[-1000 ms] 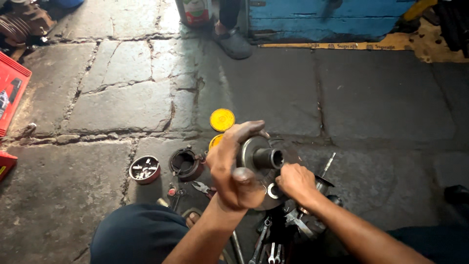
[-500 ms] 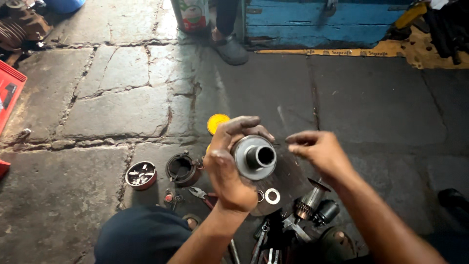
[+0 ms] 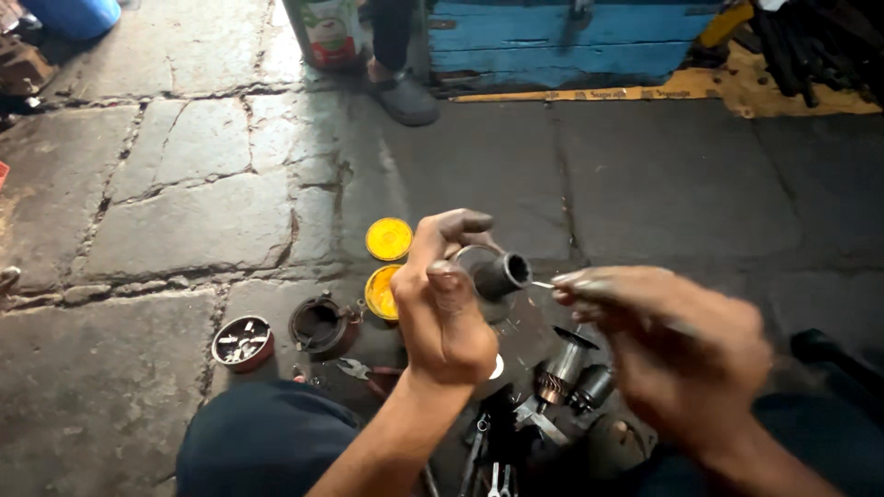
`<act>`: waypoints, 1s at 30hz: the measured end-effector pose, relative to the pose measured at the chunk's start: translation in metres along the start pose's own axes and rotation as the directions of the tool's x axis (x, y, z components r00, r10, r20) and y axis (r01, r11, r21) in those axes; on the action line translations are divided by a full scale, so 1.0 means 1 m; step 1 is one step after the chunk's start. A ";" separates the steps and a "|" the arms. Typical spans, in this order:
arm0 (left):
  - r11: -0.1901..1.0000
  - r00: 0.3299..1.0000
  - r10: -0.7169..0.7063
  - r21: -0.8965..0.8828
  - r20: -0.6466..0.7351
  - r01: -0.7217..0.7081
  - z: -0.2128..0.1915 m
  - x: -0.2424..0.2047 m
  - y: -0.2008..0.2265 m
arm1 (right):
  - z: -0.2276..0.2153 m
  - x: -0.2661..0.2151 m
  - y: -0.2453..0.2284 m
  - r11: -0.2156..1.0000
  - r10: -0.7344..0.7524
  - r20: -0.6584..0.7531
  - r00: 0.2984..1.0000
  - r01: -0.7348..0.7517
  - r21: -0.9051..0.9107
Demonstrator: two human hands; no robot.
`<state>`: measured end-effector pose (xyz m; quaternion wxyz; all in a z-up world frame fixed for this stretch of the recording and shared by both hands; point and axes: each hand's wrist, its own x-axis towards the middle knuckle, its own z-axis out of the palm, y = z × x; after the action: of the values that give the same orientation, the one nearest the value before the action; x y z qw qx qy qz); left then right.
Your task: The person cleans and lubricates metal components of a mechanical drive assembly by hand and using a thin metal tool to apply grease and align internal pieces.
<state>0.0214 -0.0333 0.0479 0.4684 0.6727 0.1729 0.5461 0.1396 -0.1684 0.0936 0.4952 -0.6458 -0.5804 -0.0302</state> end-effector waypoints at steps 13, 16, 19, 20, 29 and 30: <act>0.998 0.998 -0.044 0.053 -0.047 0.046 0.011 -0.005 0.011 | 0.008 -0.007 -0.006 0.943 -0.235 0.050 0.971 0.240 -0.229; 0.996 0.994 -0.091 0.017 -0.062 0.092 0.013 -0.007 0.008 | 0.012 -0.006 -0.006 0.917 -0.293 0.046 0.955 0.294 -0.268; 0.996 0.994 -0.079 0.033 -0.075 0.082 0.015 -0.007 0.004 | 0.010 -0.007 -0.011 0.900 -0.309 0.060 0.949 0.313 -0.304; 0.996 0.995 -0.066 0.047 -0.080 0.070 0.014 -0.007 0.003 | 0.009 -0.007 -0.013 0.894 -0.315 0.073 0.946 0.321 -0.314; 0.983 0.984 -0.147 -0.123 -0.097 0.134 0.015 -0.004 -0.006 | 0.019 -0.003 -0.024 0.898 -0.273 0.036 0.961 0.269 -0.348; 0.982 0.984 -0.152 -0.123 -0.092 0.140 0.014 -0.004 -0.007 | 0.020 -0.002 -0.025 0.899 -0.278 0.026 0.960 0.270 -0.344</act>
<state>0.0343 -0.0393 0.0406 0.5362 0.6015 0.2131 0.5525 0.1090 -0.1610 0.0973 0.3724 -0.6338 -0.6452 -0.2081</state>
